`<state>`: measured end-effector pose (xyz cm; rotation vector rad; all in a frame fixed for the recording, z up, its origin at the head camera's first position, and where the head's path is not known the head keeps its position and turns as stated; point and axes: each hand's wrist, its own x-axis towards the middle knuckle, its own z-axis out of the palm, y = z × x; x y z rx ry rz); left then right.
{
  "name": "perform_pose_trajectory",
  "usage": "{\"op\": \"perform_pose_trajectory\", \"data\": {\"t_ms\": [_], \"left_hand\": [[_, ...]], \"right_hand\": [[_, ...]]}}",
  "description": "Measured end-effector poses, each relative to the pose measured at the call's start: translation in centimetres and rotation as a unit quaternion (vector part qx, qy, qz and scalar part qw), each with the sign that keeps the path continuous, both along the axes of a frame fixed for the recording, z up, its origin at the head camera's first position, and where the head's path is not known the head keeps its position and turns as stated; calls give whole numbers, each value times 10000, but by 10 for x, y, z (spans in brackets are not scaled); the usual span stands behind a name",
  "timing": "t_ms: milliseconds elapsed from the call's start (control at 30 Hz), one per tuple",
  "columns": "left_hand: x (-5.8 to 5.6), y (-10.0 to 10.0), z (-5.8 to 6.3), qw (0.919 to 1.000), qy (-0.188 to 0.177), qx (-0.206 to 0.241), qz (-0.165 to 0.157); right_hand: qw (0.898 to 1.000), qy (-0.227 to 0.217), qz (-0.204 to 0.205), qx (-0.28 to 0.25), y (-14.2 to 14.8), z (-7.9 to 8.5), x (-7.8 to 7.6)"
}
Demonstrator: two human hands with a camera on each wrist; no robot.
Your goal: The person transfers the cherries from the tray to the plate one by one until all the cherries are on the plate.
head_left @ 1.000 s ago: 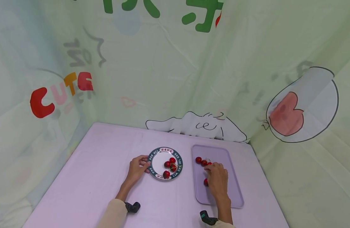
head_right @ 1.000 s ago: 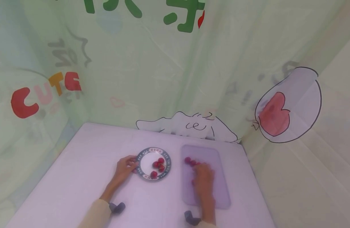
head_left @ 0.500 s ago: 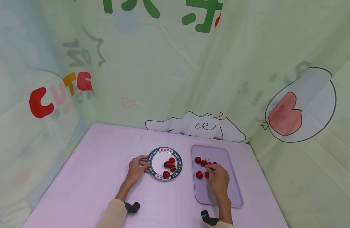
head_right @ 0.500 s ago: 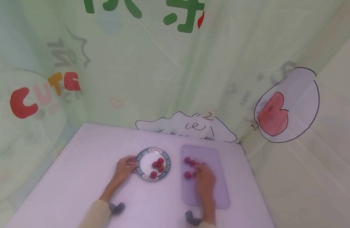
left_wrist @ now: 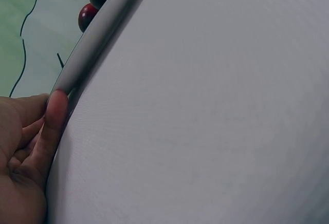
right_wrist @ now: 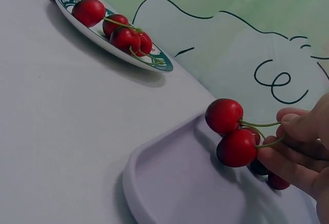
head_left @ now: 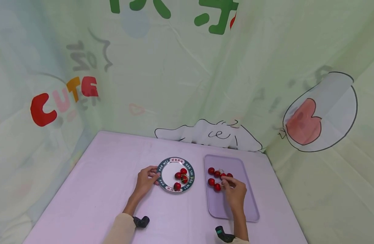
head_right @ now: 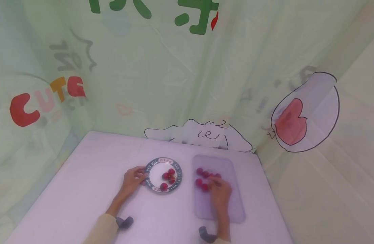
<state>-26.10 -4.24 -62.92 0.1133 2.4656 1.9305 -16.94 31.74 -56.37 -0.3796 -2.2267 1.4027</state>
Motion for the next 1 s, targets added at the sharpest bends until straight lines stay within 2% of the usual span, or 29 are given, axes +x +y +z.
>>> {"op": "perform_pose_trajectory", "data": {"t_ms": [133,233,367,500,667,1000], "left_hand": [[0,0,0,10000,9,-16,-6],[0,1,0,10000,7,-11,10],[1,1,0,10000,18,-24,18],[2,1,2,10000,36,-46,13],[2,2,3,10000,14,-75,29],[0,1,0,10000,11,-75,29]], "right_hand": [[9935,-27,-1,-1140,0,-5,1],[9819,32,5,-1893,-1,-7,2],[9665,18,78,-2564,0,-14,3],[9548,81,133,-2970,1,-19,2],[9473,79,81,-3202,-5,-20,2],[9432,230,162,-3309,-12,-19,2]]}}
